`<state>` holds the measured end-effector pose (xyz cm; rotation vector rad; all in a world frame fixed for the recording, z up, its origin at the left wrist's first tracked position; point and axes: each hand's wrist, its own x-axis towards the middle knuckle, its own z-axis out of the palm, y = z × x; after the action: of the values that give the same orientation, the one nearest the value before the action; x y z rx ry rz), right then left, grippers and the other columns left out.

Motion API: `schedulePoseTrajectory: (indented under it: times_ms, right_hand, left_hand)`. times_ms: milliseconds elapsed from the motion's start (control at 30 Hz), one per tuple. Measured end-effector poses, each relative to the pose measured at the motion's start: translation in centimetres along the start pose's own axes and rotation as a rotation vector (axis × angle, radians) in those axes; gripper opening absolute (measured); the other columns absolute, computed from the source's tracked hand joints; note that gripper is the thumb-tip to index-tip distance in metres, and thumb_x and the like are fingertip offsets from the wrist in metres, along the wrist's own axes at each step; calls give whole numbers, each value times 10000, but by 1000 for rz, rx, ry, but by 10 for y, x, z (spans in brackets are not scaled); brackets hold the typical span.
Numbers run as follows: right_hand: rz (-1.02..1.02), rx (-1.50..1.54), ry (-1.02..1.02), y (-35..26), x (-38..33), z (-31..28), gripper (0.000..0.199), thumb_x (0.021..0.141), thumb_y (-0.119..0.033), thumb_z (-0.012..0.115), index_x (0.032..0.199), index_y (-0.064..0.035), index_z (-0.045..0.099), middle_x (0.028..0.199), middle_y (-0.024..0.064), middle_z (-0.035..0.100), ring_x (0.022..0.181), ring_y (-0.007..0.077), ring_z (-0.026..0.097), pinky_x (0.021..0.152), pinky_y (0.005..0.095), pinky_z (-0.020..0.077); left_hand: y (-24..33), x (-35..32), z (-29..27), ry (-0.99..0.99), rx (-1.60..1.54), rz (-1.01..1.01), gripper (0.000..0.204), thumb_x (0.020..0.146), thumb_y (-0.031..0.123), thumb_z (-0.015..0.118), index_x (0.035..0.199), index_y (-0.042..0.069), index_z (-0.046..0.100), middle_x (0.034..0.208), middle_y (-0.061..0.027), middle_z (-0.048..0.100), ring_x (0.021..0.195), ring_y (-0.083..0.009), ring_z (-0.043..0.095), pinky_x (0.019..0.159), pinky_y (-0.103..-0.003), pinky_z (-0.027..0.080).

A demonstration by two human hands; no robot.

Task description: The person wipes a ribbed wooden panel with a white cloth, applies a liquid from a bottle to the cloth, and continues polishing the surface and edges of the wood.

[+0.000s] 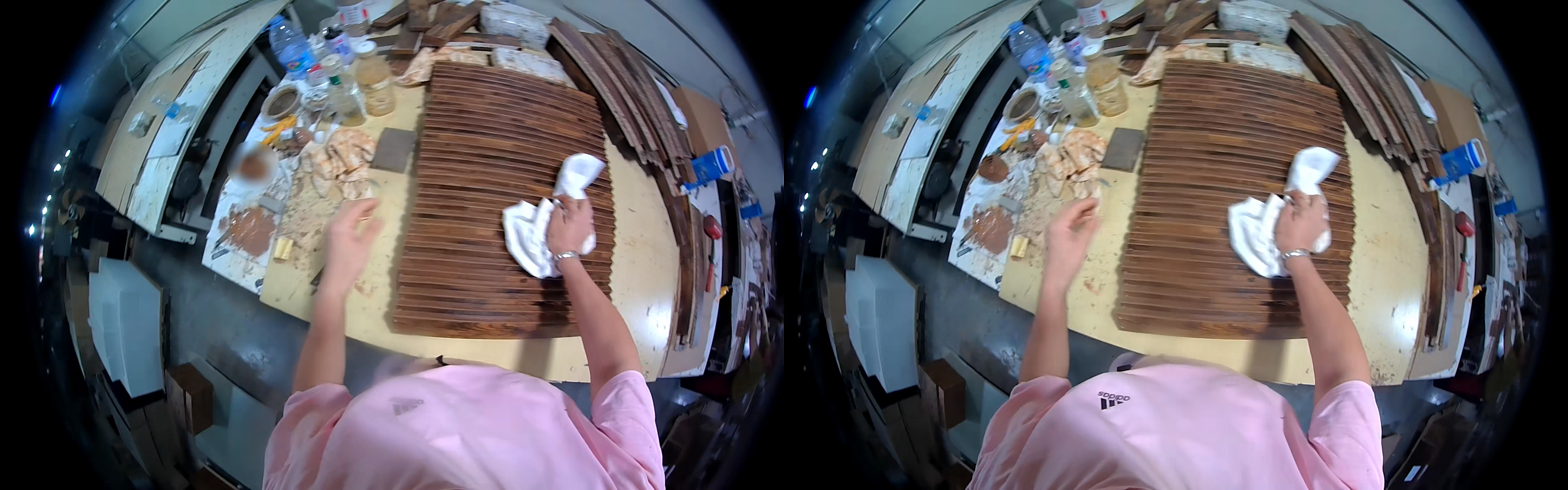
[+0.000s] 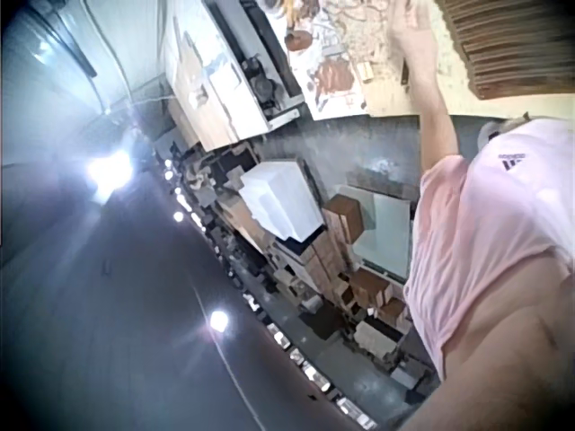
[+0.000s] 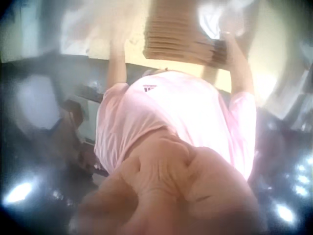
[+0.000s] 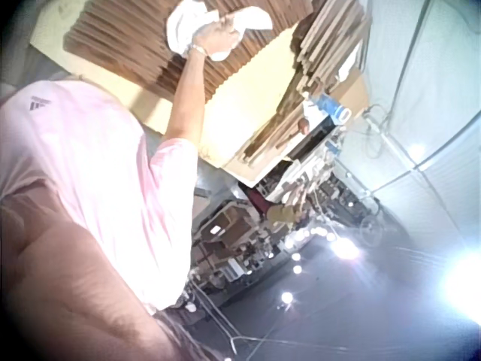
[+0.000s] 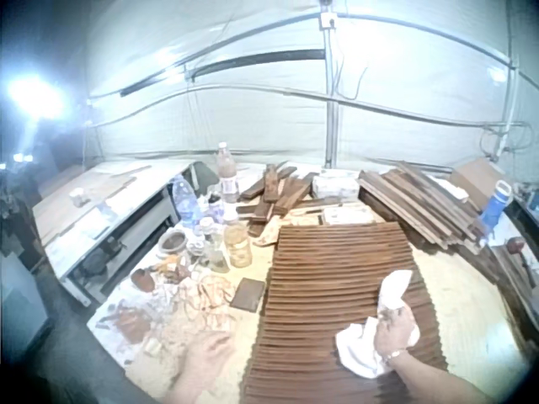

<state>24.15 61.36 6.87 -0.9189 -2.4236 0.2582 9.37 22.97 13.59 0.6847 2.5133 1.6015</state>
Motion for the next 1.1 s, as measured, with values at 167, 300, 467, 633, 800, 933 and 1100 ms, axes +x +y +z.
schedulePoseTrajectory:
  times_ms: [167,300,467,633,800,933,1100]
  right_hand:
    - [436,1539,-632,-106,-12,-36,397,924,-256,627,1215,14,623,1054,46,664,947,134,603,852,285,485]
    - [371,1237,-686,-94,4,-51,494,1018,-399,522,1267,22,591,1147,111,646,1021,173,588,924,312,469]
    - [-173,233,-179,53,72,-29,533,987,-378,527,1365,-1,522,1428,238,494,1334,380,447,1125,447,346]
    - [-120,-205,-338,95,92,-10,695,978,-460,485,1523,-66,312,1620,113,241,1494,281,214,1190,524,199]
    - [-133,-247,-424,88,94,-10,718,963,-468,484,1536,-83,287,1629,96,217,1502,256,193,1201,503,184]
    - [-100,-231,-424,87,91,-10,734,959,-466,494,1544,-88,266,1636,75,206,1503,242,192,1213,481,170]
    - [-85,-218,-428,83,94,-17,744,965,-482,487,1554,-99,245,1642,70,186,1505,239,189,1217,483,156]
  left_hand:
    - [51,8,153,-257,-501,66,764,802,194,804,1431,36,401,1308,-167,564,1246,-297,534,1065,-391,419]
    - [61,24,165,-229,-1130,-398,265,924,2,586,1188,10,597,1050,-92,674,901,-179,682,773,-319,580]
    - [55,96,137,28,-536,-99,290,897,-50,613,1186,-30,599,1051,-96,689,919,-195,701,805,-307,572]
    - [92,164,223,-14,-105,224,506,798,-29,685,1288,60,597,1288,-133,623,1145,-278,620,953,-378,499]
    - [110,164,361,-388,571,707,507,830,228,674,1324,140,602,1422,-131,533,1353,-353,433,1150,-496,291]
    - [92,171,340,-492,687,604,489,920,293,579,1383,137,553,1512,-116,445,1432,-338,342,1186,-481,246]
    - [17,180,208,-232,652,321,506,919,273,641,1394,130,543,1434,-118,530,1379,-305,422,1163,-432,317]
